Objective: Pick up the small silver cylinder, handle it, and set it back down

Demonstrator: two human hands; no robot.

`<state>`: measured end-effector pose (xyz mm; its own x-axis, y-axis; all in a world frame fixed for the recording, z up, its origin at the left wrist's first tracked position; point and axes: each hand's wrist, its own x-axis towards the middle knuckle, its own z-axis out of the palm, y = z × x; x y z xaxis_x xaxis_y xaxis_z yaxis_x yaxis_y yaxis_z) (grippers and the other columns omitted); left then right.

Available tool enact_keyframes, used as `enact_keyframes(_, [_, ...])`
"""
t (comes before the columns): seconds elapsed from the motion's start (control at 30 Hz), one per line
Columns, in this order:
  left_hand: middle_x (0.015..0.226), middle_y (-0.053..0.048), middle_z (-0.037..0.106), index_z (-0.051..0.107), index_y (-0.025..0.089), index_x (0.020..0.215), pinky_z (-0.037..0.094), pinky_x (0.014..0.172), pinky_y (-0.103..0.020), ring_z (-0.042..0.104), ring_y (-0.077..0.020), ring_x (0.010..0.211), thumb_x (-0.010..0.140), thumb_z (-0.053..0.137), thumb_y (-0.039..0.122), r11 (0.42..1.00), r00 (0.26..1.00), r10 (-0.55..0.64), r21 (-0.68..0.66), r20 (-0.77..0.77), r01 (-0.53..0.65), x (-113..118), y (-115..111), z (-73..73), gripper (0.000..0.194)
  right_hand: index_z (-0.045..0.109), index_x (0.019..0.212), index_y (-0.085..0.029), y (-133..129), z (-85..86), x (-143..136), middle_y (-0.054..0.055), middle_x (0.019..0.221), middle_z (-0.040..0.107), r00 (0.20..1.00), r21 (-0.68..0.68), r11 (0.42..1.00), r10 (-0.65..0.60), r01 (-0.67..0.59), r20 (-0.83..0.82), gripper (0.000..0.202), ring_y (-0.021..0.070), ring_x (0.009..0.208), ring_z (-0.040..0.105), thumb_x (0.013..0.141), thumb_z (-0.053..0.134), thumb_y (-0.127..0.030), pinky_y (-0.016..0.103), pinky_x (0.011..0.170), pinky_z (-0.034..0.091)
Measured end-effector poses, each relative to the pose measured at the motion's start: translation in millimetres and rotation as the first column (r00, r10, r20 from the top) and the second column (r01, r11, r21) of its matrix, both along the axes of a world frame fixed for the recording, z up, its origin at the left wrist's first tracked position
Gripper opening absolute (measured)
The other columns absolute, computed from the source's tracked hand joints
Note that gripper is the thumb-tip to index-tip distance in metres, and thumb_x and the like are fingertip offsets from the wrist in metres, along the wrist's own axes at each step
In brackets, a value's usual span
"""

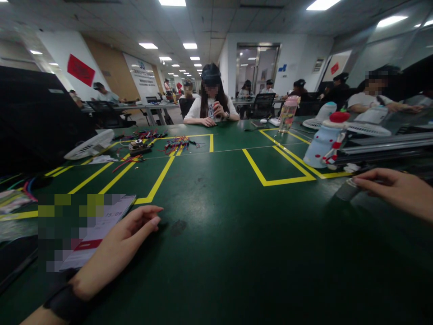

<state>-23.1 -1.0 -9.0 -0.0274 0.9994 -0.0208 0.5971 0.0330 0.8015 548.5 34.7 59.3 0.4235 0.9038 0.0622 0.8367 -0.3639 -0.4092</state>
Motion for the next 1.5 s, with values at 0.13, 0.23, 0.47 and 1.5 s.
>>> enact_keyframes(0.13, [0.106, -0.002, 0.068, 0.055, 0.03, 0.12, 0.051, 0.082, -0.036, 0.065, -0.0242, 0.095, 0.085, 0.056, 0.049, 1.0, 1.0, -0.004, 0.009, -0.003, 0.004, 1.0, -1.0, 1.1, 0.039, 0.065, 0.105, -0.017, -0.1, -1.1, -4.5, 0.011, 0.101, 0.065, 0.997, 0.056, 0.995, -0.079, 0.077, 0.026, 0.039, 0.0175, 0.083, 0.058, 0.08, 0.059, -0.045, 0.032, 0.076, 0.039])
enact_keyframes(0.23, [0.107, -0.003, 0.067, 0.054, 0.03, 0.121, 0.051, 0.083, -0.038, 0.065, -0.0246, 0.096, 0.086, 0.055, 0.05, 1.0, 1.0, -0.011, 0.005, -0.01, 0.011, -0.2, -0.5, -0.4, 0.04, 0.068, 0.103, -0.016, 1.3, -1.8, -3.6, 0.012, 0.097, 0.066, 0.995, 0.05, 0.995, -0.091, 0.089, 0.043, 0.04, 0.0187, 0.081, 0.057, 0.082, 0.056, -0.047, 0.033, 0.073, 0.038])
enact_keyframes(0.47, [0.11, -0.002, 0.065, 0.052, 0.031, 0.122, 0.049, 0.088, -0.041, 0.063, -0.025, 0.101, 0.086, 0.054, 0.052, 1.0, 1.0, -0.026, -0.012, 0.002, 0.026, -6.4, 2.1, -6.8, 0.042, 0.071, 0.105, -0.025, 4.3, -7.1, 11.4, 0.005, 0.105, 0.066, 0.989, 0.075, 0.988, -0.134, 0.138, -0.062, 0.038, 0.0218, 0.088, 0.059, 0.074, 0.063, -0.046, 0.034, 0.081, 0.04])
enact_keyframes(1.5, [0.108, -0.001, 0.068, 0.056, 0.031, 0.119, 0.052, 0.082, -0.035, 0.065, -0.0244, 0.1, 0.085, 0.056, 0.051, 0.999, 0.997, -0.023, 0.031, -0.07, 0.025, -3.8, 0.6, -5.0, 0.04, 0.057, 0.102, -0.017, 2.2, -38.1, -8.6, 0.012, 0.107, 0.063, 0.993, 0.312, 0.943, 0.109, -0.118, 0.048, 0.045, 0.0184, 0.086, 0.063, 0.068, 0.074, -0.04, 0.031, 0.073, 0.048])
